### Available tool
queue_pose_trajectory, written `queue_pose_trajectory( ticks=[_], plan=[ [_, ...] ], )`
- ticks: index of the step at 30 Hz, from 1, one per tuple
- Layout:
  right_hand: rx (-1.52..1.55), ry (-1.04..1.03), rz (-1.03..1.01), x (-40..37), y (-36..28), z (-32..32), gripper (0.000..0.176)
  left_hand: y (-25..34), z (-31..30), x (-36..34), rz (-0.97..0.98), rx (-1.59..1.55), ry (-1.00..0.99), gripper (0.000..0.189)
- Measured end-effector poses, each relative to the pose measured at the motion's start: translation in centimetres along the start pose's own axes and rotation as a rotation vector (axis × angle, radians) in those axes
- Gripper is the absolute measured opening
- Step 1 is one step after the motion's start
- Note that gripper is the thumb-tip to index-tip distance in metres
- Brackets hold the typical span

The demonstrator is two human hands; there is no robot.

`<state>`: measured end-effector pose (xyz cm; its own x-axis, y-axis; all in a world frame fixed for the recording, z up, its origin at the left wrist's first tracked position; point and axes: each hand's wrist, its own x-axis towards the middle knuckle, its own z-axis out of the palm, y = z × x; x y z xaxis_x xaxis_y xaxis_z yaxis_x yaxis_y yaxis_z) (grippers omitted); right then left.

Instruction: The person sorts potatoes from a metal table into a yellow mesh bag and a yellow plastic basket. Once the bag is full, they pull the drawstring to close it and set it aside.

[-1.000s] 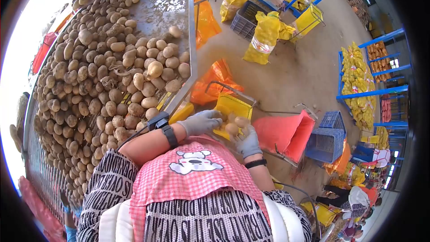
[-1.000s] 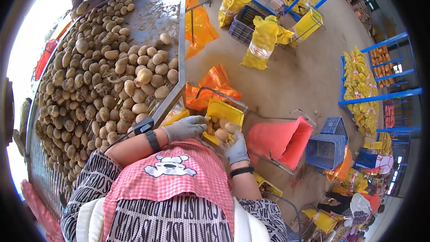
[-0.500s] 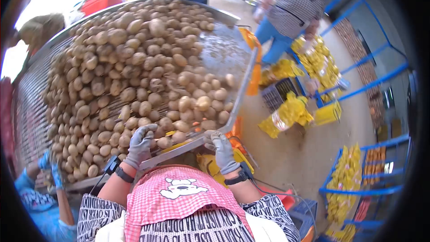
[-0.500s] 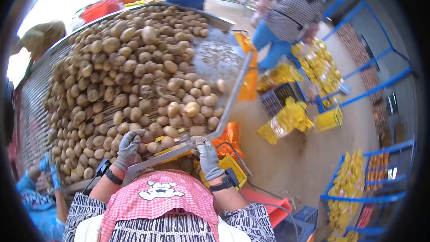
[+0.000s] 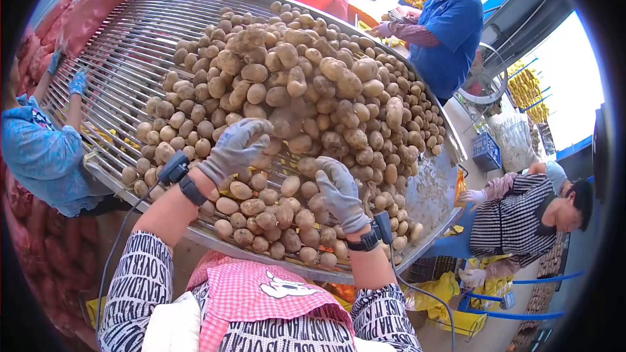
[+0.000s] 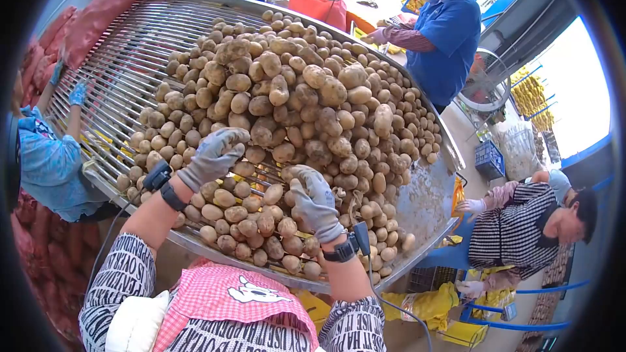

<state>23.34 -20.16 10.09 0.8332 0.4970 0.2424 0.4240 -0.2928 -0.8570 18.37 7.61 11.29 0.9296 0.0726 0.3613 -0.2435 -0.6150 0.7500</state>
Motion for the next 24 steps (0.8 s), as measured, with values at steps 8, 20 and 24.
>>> queue_pose_trajectory(
  ticks=[8,20,24],
  plan=[
    [-0.411,0.02,-0.197,11.5,1.9,-0.9,0.057,-4.1,-1.3,18.9,-0.045,0.395,-0.026,0.057],
    [-0.418,-0.078,0.178,29.5,7.4,-2.0,0.066,-7.1,2.2,29.1,-0.402,0.561,-0.357,0.077],
    [-0.3,-0.278,0.296,30.9,7.9,-2.7,0.055,-7.5,1.5,28.5,-0.468,0.378,-0.382,0.071]
  ],
)
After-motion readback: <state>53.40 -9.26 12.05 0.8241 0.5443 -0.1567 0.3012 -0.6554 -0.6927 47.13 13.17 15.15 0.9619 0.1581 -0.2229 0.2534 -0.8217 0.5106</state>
